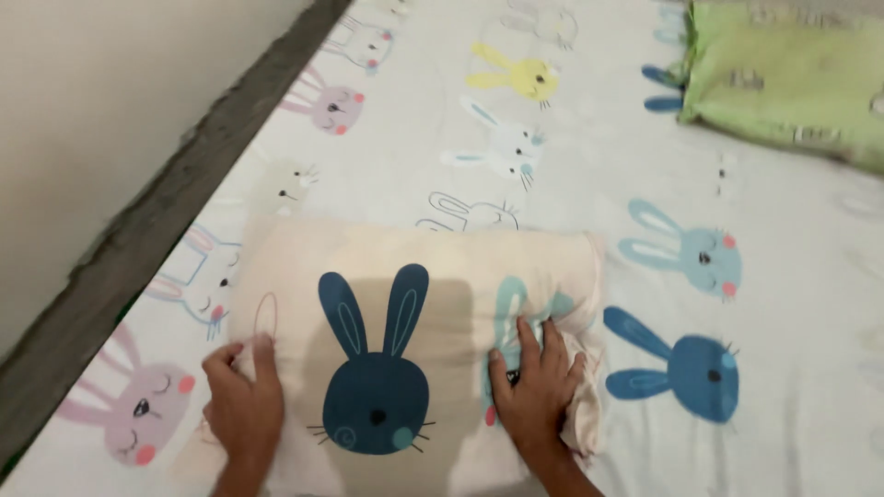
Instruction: Putting pillowcases on pillows and smoothing them on the bed.
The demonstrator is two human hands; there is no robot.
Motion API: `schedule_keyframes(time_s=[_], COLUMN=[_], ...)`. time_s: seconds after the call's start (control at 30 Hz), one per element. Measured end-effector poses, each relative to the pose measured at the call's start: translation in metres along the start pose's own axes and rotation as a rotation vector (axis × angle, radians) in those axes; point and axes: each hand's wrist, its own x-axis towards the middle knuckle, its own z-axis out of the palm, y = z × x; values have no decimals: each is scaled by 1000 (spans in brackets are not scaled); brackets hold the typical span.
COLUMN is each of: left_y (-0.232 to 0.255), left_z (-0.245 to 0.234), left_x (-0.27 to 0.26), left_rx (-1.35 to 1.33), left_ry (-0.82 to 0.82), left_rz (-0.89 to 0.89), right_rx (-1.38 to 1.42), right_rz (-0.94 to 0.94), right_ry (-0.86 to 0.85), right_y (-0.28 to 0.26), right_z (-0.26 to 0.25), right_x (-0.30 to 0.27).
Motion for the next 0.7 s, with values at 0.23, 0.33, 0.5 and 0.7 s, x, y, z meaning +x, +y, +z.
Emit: schedule_keyframes(time_s=[0.23, 0.33, 0.5, 0.7], left_y=[30, 79, 148, 254], left_z=[-7, -25, -41, -21], left_x=[59, 47, 46, 97], left_rx=[-351, -329, -380, -614], left_ry=[-335, -303, -64, -6], left_rz=[-125, -408, -71, 210], right_rx=[286, 417, 762, 710], right_rz=[500, 579, 699, 532], right_ry=[12, -29, -125, 116], right_y=[31, 47, 47, 54], right_z=[-17, 6, -36, -98], right_x=[49, 76, 147, 268])
